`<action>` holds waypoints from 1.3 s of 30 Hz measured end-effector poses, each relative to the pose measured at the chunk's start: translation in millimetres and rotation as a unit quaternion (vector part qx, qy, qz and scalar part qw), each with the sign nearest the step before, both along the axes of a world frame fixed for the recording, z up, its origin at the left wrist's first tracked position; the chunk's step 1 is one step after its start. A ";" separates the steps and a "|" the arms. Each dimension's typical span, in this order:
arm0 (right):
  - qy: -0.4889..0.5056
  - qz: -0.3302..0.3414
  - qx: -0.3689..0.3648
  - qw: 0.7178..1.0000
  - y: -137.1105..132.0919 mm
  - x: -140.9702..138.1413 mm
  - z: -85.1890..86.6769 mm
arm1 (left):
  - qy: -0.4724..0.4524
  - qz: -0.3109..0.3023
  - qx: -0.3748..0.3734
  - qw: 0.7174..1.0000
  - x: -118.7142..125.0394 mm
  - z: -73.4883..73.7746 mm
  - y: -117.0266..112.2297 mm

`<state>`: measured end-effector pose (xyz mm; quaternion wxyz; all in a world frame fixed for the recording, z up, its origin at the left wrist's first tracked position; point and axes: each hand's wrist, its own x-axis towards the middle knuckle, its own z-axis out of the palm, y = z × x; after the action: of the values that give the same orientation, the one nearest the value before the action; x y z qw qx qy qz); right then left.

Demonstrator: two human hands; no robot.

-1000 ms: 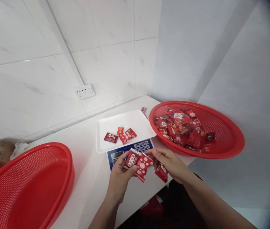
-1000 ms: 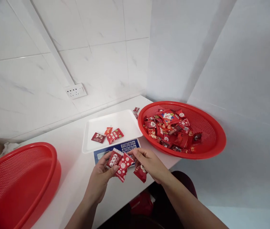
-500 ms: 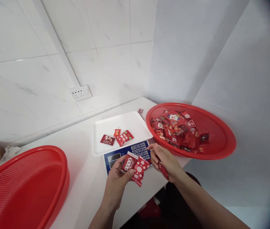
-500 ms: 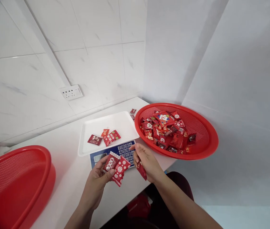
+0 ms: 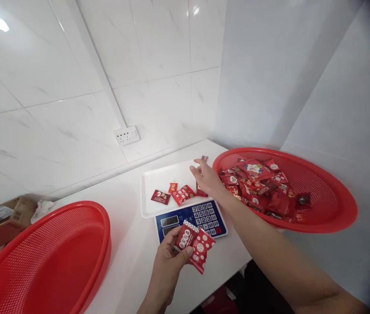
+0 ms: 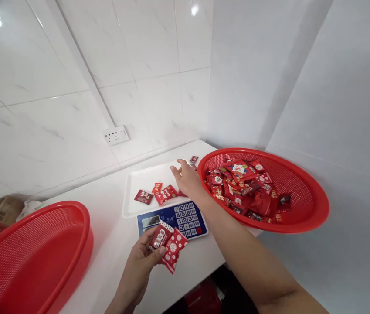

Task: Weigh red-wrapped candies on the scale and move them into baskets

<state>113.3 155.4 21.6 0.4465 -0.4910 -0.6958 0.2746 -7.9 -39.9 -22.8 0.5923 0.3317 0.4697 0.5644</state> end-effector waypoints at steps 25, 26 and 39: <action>0.127 0.264 -0.336 0.895 -126.3 58.1 -63.6 | 0.045 -0.012 -0.032 0.998 8.2 -15.9 4.8; 0.127 0.263 -0.333 0.897 -126.1 58.3 -62.1 | 0.042 -0.009 -0.032 0.999 7.7 -14.4 5.3; 0.128 0.244 -0.330 0.903 -123.2 60.0 -55.8 | 0.048 0.012 -0.026 0.998 4.3 -13.7 10.9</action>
<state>173.3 32.2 -34.2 0.2634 -0.3860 -0.6002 0.6491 -3.6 -29.0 -36.4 0.5705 0.3372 0.5163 0.5425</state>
